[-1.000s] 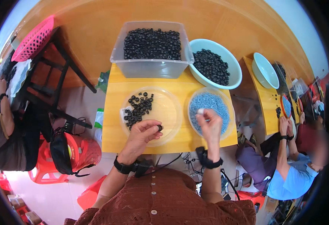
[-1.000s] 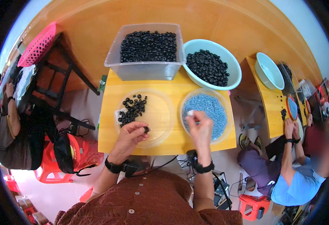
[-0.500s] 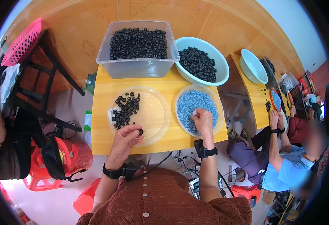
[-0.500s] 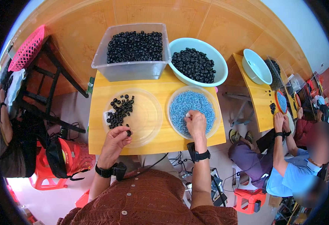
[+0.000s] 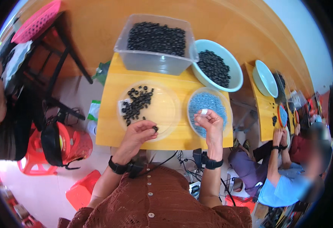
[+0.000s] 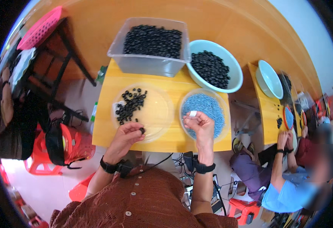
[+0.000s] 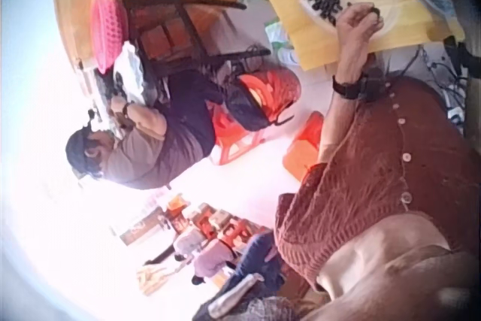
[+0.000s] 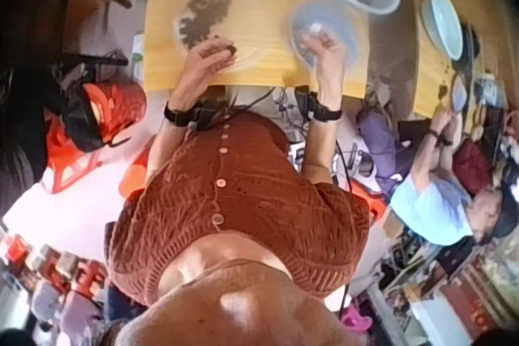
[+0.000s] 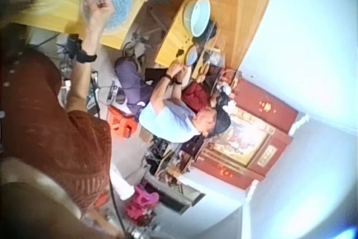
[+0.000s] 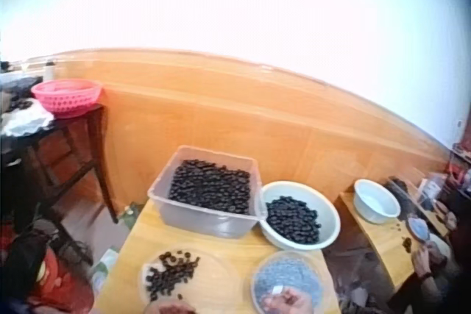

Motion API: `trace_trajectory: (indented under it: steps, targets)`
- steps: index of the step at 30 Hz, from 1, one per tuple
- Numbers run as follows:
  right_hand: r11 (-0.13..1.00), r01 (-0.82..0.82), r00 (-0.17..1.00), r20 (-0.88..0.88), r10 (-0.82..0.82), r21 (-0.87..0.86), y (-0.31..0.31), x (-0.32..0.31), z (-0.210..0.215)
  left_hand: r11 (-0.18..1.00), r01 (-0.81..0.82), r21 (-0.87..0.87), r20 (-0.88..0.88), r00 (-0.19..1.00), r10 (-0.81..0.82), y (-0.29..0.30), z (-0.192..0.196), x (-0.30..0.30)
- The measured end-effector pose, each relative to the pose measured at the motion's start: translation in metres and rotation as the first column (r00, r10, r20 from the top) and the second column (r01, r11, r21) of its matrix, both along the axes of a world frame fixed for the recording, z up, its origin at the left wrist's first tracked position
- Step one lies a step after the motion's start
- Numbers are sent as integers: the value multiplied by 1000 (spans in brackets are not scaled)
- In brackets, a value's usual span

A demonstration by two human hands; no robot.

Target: Assembling black plastic rings with small white components in a workshop environment.

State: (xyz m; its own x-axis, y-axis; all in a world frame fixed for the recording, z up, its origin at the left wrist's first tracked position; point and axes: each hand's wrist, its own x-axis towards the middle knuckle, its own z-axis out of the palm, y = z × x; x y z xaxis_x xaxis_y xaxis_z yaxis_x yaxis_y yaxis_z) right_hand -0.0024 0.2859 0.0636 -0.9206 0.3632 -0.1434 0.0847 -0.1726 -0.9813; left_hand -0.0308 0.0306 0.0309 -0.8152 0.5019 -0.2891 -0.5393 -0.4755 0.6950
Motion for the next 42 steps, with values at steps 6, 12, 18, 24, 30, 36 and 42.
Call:
trace_trajectory:
  steps: [6,12,18,24,30,36,42]
  targets:
    - [977,-196,968,-145,207,87,-82,3,10,999,-35,42,-118,992,40,0,-3,2]
    - [938,-225,962,-91,257,263,-108,6,8,996,-86,-19,-238,968,79,-4,-1,8]
    - [885,-219,958,-82,275,410,-110,10,11,994,-101,31,-273,956,105,-5,-1,12]
    - [872,-206,943,-148,298,444,-110,12,19,992,-105,66,-247,962,119,-5,-1,13]
    - [769,-121,922,-217,321,628,-114,15,24,991,-113,69,-239,963,126,-5,0,12]
    - [584,-23,869,-273,413,811,-114,15,19,993,-109,54,-266,956,120,-6,-1,14]
    - [485,-103,872,-155,465,868,-117,22,17,994,-99,-36,-284,955,85,-10,-6,18]
